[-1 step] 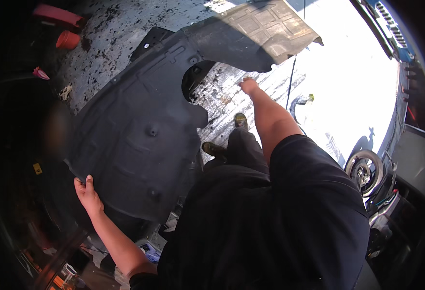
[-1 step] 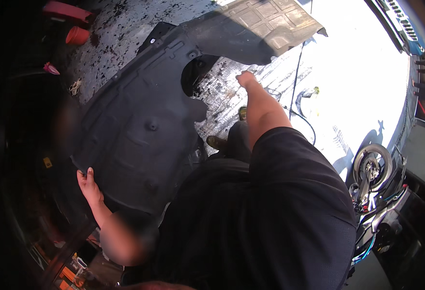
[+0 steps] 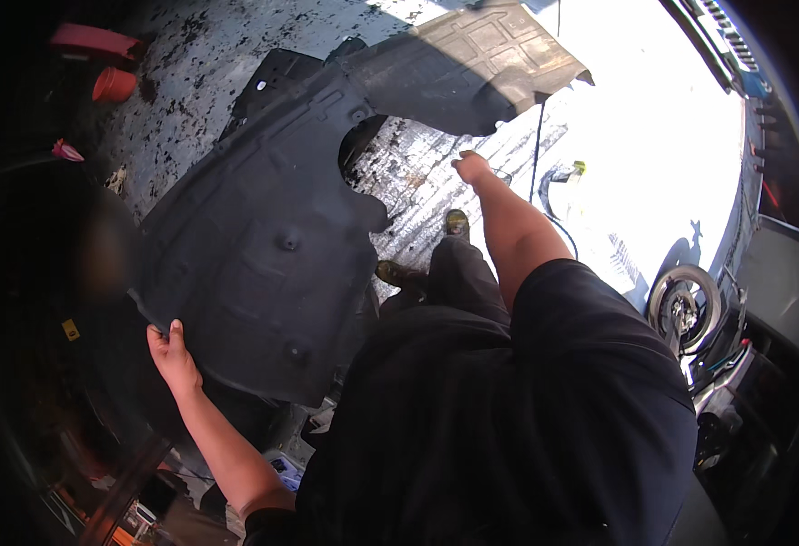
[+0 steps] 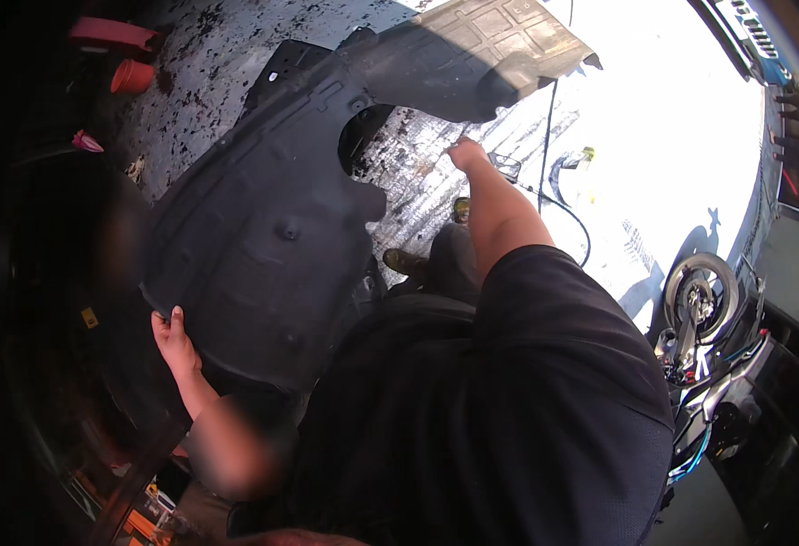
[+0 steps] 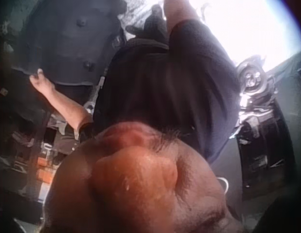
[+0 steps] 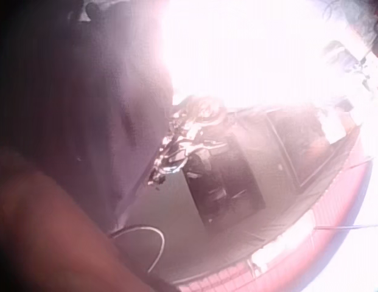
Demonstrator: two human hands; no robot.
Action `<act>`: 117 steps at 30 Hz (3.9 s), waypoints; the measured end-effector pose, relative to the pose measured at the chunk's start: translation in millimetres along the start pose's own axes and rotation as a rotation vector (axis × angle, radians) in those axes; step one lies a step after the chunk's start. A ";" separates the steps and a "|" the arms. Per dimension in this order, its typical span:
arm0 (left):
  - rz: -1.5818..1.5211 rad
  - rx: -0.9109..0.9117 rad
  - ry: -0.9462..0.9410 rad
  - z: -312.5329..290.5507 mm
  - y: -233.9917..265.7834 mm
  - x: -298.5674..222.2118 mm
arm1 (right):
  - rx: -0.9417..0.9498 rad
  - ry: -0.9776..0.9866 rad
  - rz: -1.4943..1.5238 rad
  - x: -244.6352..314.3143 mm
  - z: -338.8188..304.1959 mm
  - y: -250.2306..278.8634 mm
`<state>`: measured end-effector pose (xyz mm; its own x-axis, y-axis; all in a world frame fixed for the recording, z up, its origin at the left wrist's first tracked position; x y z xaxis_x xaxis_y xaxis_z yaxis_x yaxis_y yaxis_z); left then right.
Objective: The person removes a black plastic car part, sprays it with a pressure washer, wipes it with a yellow cloth, and rinses it again. The part is handled one at a time and cleaned on both sides before being set aside.
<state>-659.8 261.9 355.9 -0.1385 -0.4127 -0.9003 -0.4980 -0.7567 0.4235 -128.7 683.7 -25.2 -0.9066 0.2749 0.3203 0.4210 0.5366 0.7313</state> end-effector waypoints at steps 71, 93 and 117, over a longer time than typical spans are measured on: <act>0.854 0.351 0.181 -103.5 -219.8 178.0 | 0.599 0.898 -0.253 -0.9 -234.2 155.7; 0.642 0.491 0.077 -27.1 -201.0 183.9 | 0.310 0.926 -0.481 146.4 -342.7 108.7; -0.056 0.163 0.459 -86.7 -165.9 239.7 | 0.407 0.730 -0.508 48.9 -303.6 64.0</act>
<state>-536.2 244.6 78.6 0.2656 -0.5828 -0.7680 -0.6269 -0.7096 0.3217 -155.0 489.3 220.2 -0.7203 -0.5531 0.4187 -0.1712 0.7266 0.6654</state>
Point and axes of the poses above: each hand's wrist, its own z-axis towards the middle knuckle, its own y-axis out of the back of the hand, x = y × z, the point moved 8 cm from there along z, towards the middle knuckle, and after that the axes turned 9 degrees about -x, right-handed, at the moved point
